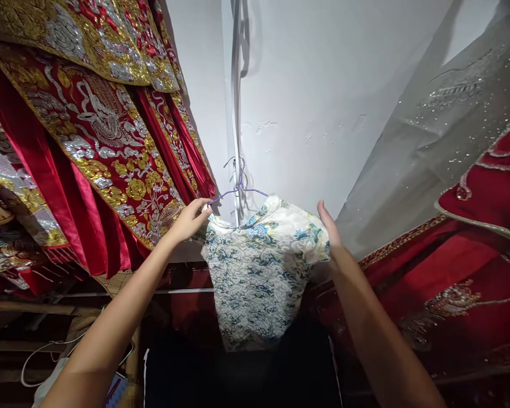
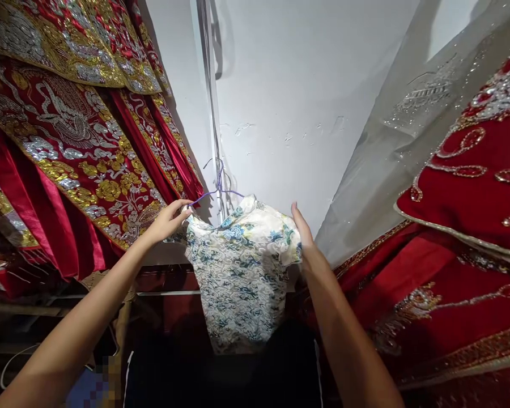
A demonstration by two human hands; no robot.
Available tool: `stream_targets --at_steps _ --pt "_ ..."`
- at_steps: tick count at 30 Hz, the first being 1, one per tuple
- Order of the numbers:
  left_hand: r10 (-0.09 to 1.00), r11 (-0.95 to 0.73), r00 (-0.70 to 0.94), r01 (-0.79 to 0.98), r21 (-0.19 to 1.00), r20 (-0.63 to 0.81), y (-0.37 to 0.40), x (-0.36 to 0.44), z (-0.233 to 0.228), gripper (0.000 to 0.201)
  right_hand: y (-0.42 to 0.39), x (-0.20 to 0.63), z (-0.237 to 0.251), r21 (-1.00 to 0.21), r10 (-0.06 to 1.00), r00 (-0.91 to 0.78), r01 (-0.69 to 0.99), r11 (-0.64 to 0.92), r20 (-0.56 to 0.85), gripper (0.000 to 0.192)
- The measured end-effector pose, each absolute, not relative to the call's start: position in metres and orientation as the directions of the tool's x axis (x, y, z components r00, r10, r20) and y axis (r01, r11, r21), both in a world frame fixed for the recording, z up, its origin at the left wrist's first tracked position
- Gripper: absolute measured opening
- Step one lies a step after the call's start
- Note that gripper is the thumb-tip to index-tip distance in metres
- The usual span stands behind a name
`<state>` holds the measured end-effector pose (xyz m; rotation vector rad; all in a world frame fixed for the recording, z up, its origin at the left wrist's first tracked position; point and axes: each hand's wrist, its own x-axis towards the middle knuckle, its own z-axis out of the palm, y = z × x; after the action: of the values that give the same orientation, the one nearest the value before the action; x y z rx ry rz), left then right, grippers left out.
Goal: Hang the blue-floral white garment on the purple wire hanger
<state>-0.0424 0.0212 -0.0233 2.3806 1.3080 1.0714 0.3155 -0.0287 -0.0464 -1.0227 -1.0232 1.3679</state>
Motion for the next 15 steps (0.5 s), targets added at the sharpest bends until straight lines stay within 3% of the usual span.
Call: stream_targets --at_steps 4,7,11,13,15 --pt "0.782 -0.584 0.244 0.606 0.540 0.573 0.022 -0.032 -0.018 0.037 -0.029 0.324 -0.034 -0.992 0.998 -0.023 -0.107 0.062 0.064 0.049" --pt "0.703 -0.616 0.077 0.562 0.551 0.707 0.015 -0.012 -0.007 0.039 -0.036 0.321 -0.030 -0.975 0.977 0.089 -0.093 0.200 0.192 0.050" --pt "0.752 -0.626 0.062 0.383 0.680 0.657 -0.003 0.014 0.015 0.038 -0.078 0.301 -0.032 -0.962 0.932 0.243 0.019 0.274 0.270 0.055" --pt "0.825 -0.564 0.147 0.266 0.782 0.545 -0.014 0.023 0.024 0.040 -0.111 0.282 -0.034 -0.953 0.943 0.160 0.130 0.272 0.291 0.051" --pt "0.887 -0.421 0.272 0.144 0.896 0.373 -0.028 0.028 0.026 0.039 -0.140 0.262 -0.033 -0.902 0.928 -0.184 0.234 0.363 0.325 0.050"
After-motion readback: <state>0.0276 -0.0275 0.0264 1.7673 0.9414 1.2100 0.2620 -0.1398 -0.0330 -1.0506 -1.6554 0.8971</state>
